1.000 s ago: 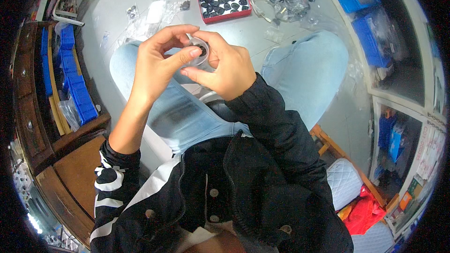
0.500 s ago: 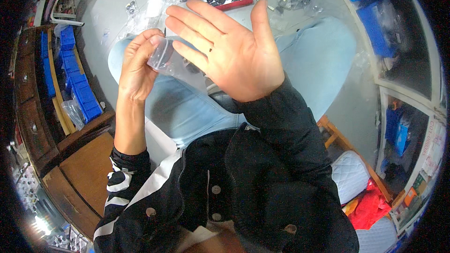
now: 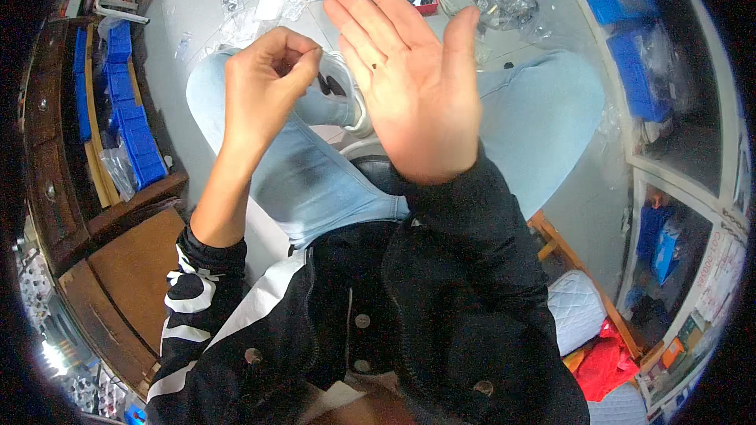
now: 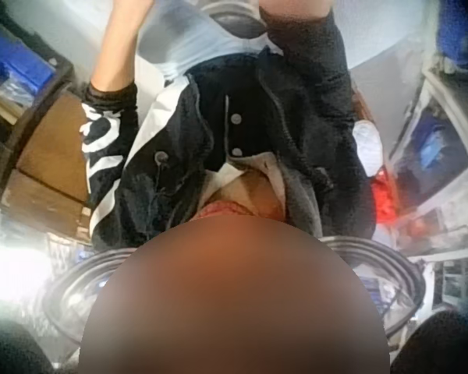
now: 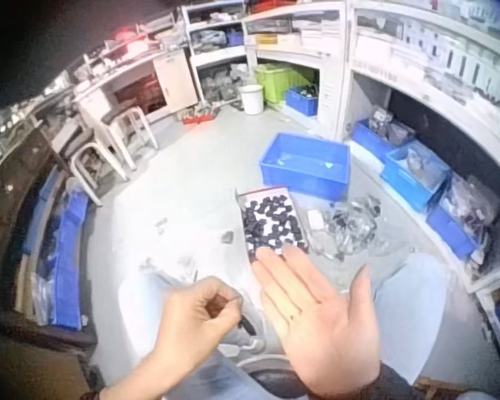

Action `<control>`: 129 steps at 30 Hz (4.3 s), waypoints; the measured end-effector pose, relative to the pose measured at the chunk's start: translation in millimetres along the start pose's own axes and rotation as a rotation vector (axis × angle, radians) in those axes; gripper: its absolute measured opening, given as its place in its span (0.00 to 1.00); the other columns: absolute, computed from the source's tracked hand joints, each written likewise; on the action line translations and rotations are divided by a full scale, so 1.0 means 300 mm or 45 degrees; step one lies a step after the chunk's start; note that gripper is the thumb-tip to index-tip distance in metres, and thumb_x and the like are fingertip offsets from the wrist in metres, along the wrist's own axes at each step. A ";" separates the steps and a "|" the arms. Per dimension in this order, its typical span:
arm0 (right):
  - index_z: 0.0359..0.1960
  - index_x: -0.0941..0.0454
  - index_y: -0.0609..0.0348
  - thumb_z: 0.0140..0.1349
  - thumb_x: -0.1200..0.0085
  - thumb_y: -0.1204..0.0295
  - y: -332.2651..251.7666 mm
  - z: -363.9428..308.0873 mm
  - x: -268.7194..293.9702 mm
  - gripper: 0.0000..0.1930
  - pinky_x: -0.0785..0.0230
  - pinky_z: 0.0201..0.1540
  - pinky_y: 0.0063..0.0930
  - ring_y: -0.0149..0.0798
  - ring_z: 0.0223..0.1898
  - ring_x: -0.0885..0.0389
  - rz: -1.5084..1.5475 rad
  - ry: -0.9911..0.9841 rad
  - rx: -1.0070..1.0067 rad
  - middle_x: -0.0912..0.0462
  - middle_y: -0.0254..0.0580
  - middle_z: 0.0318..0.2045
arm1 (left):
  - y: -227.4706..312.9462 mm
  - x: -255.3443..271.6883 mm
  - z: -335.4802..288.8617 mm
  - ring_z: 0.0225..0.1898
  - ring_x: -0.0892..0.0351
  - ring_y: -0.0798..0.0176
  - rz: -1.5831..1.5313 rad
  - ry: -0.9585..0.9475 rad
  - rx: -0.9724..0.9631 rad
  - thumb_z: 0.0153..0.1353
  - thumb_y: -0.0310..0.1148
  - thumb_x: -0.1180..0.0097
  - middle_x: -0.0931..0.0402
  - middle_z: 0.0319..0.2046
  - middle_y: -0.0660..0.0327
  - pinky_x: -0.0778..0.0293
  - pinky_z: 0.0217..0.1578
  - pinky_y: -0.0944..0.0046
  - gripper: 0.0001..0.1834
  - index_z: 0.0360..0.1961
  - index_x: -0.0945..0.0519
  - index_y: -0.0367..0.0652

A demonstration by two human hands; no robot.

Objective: The person sits on the floor and assembles small black key fobs by inserting tiny screws into them. They pick up each fob, open a plastic bag of screws, insert the screws by hand, and place the assembled units into a red tray.

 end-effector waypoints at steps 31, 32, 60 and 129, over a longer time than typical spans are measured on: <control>0.37 0.25 0.70 0.54 0.47 0.77 0.032 0.212 0.687 0.09 0.35 0.43 0.21 0.29 0.37 0.27 -1.886 0.404 -0.139 0.24 0.40 0.37 | -0.848 0.540 0.082 0.17 0.33 0.74 -0.342 0.911 0.550 0.55 0.34 0.51 0.29 0.17 0.63 0.34 0.19 0.74 0.12 0.29 0.22 0.35; 0.36 0.25 0.70 0.54 0.47 0.78 0.067 0.239 0.763 0.09 0.35 0.42 0.20 0.28 0.36 0.27 -1.890 0.410 -0.190 0.24 0.39 0.36 | -0.996 0.497 0.065 0.22 0.28 0.71 -0.187 0.757 0.851 0.53 0.35 0.49 0.26 0.19 0.60 0.31 0.24 0.70 0.12 0.29 0.22 0.35; 0.43 0.26 0.60 0.50 0.45 0.72 0.496 0.579 1.449 0.16 0.34 0.46 0.30 0.38 0.42 0.25 -2.114 0.423 -0.474 0.23 0.42 0.39 | -1.664 0.192 0.231 0.34 0.25 0.59 0.427 0.716 0.864 0.49 0.36 0.41 0.23 0.30 0.54 0.31 0.37 0.63 0.12 0.31 0.21 0.38; 0.57 0.45 0.58 0.60 0.62 0.46 0.025 -0.022 0.447 0.32 0.39 0.53 0.44 0.43 0.55 0.36 -0.421 0.723 -0.506 0.35 0.47 0.53 | -0.130 -0.208 0.139 0.18 0.30 0.72 -1.190 -0.268 0.345 0.49 0.19 0.58 0.28 0.19 0.61 0.28 0.22 0.72 0.13 0.33 0.22 0.31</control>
Point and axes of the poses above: each hand's wrist, its own z-axis towards the middle knuckle, its own x-axis out of the back of the hand, y = z × x, the point moved 5 cm from there along z, towards the middle knuckle
